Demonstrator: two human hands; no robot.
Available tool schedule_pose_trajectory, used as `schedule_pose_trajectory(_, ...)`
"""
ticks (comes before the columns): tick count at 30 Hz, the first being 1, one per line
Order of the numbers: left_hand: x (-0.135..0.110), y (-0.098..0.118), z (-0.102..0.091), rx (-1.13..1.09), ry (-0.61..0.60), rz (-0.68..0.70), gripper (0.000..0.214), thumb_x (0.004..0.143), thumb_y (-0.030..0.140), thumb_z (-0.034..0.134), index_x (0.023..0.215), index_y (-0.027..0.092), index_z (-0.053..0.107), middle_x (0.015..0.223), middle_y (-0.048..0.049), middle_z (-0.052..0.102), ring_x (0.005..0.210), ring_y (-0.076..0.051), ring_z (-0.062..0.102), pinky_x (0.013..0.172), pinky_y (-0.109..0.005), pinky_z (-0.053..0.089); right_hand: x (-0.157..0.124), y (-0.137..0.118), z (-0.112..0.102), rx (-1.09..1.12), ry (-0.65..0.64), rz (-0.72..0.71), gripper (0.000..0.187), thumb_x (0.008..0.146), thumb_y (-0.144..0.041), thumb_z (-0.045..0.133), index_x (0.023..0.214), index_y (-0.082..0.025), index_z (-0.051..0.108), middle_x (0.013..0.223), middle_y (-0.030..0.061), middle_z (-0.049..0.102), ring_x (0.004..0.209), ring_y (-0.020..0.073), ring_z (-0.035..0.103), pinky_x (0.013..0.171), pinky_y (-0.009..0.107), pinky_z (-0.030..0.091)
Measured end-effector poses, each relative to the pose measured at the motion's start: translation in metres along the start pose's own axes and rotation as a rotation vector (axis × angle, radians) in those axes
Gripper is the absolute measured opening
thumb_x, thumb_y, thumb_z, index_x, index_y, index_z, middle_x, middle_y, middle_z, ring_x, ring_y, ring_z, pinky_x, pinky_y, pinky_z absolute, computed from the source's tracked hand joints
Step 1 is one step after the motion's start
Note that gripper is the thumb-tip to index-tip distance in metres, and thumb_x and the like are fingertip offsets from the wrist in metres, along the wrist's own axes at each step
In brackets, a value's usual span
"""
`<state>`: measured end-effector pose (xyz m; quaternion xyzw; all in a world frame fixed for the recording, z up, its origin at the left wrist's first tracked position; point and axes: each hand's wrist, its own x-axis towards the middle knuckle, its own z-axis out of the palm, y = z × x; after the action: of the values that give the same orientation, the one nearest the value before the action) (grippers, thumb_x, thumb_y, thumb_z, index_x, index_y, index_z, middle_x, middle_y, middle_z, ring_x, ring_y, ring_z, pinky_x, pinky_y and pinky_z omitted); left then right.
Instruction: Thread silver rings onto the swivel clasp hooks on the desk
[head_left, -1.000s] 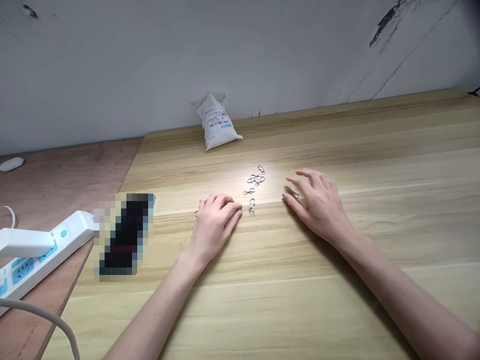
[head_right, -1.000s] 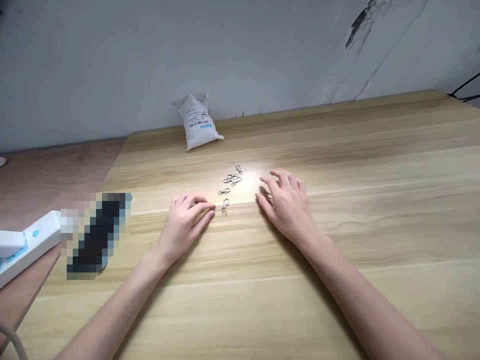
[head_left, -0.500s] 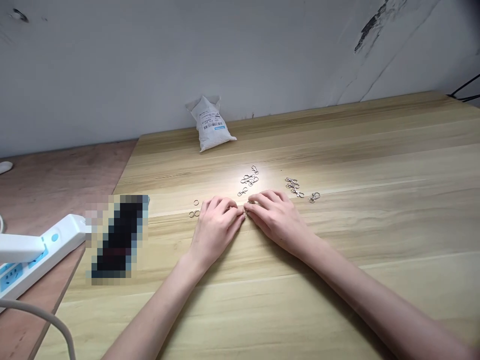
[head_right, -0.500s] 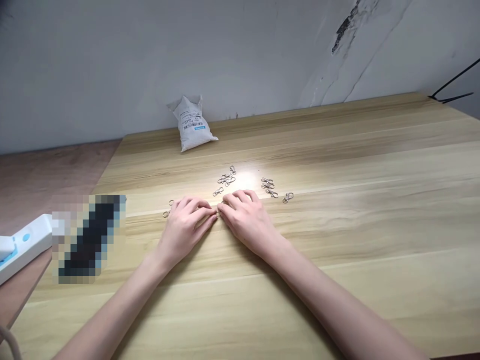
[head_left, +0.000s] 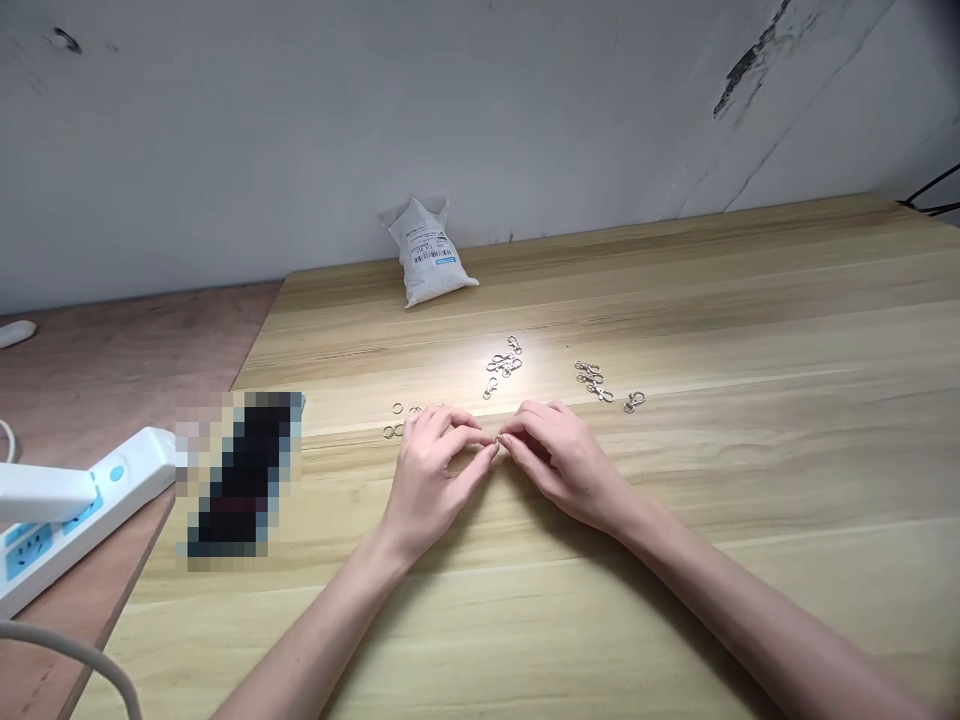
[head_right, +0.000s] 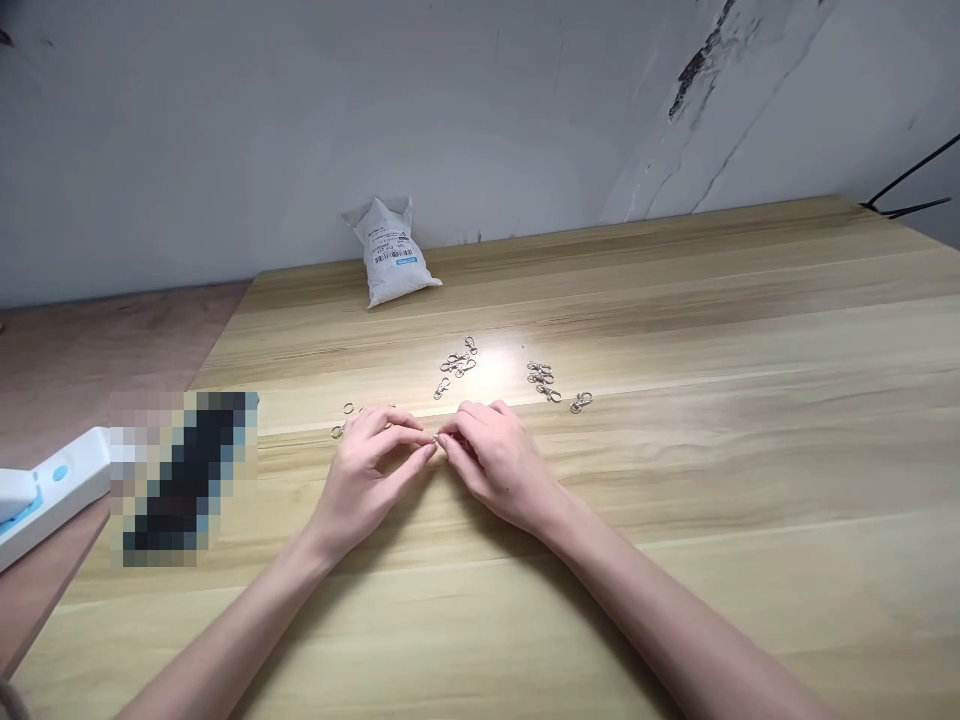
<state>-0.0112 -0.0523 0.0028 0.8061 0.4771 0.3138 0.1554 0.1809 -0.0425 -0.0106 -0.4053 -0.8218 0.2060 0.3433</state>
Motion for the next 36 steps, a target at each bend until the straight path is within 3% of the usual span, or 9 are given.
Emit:
schedule_pose_trajectory(5,0.000,-0.001,-0.005,-0.048,-0.032,0.024,0.010,0.091,0.021,0.059,0.091,0.022,0.069,0.091,-0.0029,0.066,0.088,-0.018,0.057,0.084,-0.037,0.040,-0.001,-0.005,-0.004,0.131,-0.042,0.098,0.017,0.096,-0.022,0.047,0.085,-0.019,0.060,0.074,0.0001,0.059,0.068,0.0133,0.050,0.075,0.030,0.038)
schedule_pose_trajectory(14,-0.001,0.002,-0.005,-0.024,-0.006,0.080,0.008,0.090,0.022,0.059,0.088,0.022,0.067,0.094,-0.0024,0.065,0.090,-0.018,0.058,0.089,-0.040,0.039,-0.002,-0.006,-0.001,0.121,-0.024,0.120,0.017,0.094,-0.021,0.047,0.081,-0.019,0.058,0.072,0.0000,0.061,0.066,0.0134,0.052,0.076,0.031,0.039)
schedule_pose_trajectory(17,-0.002,0.002,-0.005,-0.013,0.017,0.075,0.008,0.089,0.021,0.060,0.094,0.022,0.066,0.096,-0.0035,0.065,0.094,-0.019,0.059,0.090,-0.039,0.040,-0.002,-0.007,0.001,0.102,0.001,0.094,0.015,0.092,-0.020,0.048,0.080,-0.019,0.056,0.071,-0.0003,0.060,0.066,0.0135,0.051,0.076,0.031,0.039)
schedule_pose_trajectory(22,0.000,0.002,-0.007,0.150,0.056,0.219,0.016,0.087,0.014,0.060,0.097,0.024,0.067,0.094,-0.0020,0.069,0.091,-0.018,0.060,0.094,-0.041,0.039,-0.003,-0.011,0.000,0.141,-0.003,0.146,0.016,0.090,-0.021,0.052,0.075,-0.020,0.054,0.068,-0.0012,0.058,0.067,0.0138,0.050,0.076,0.031,0.040)
schedule_pose_trajectory(30,0.002,0.000,-0.006,0.310,0.129,0.390,0.013,0.084,0.011,0.064,0.089,0.023,0.066,0.087,0.0001,0.071,0.082,-0.015,0.062,0.096,-0.039,0.041,0.000,-0.017,-0.003,0.518,-0.054,0.361,0.021,0.091,-0.028,0.053,0.073,-0.019,0.058,0.067,-0.0012,0.057,0.063,0.0125,0.049,0.060,0.026,0.040)
schedule_pose_trajectory(36,0.001,0.001,-0.006,0.279,0.136,0.373,0.011,0.085,0.011,0.063,0.087,0.021,0.065,0.087,-0.0012,0.070,0.084,-0.015,0.062,0.095,-0.039,0.042,-0.001,-0.017,-0.003,0.769,-0.086,0.485,0.025,0.091,-0.037,0.057,0.076,-0.018,0.060,0.066,-0.0027,0.052,0.059,0.0104,0.046,0.056,0.024,0.038)
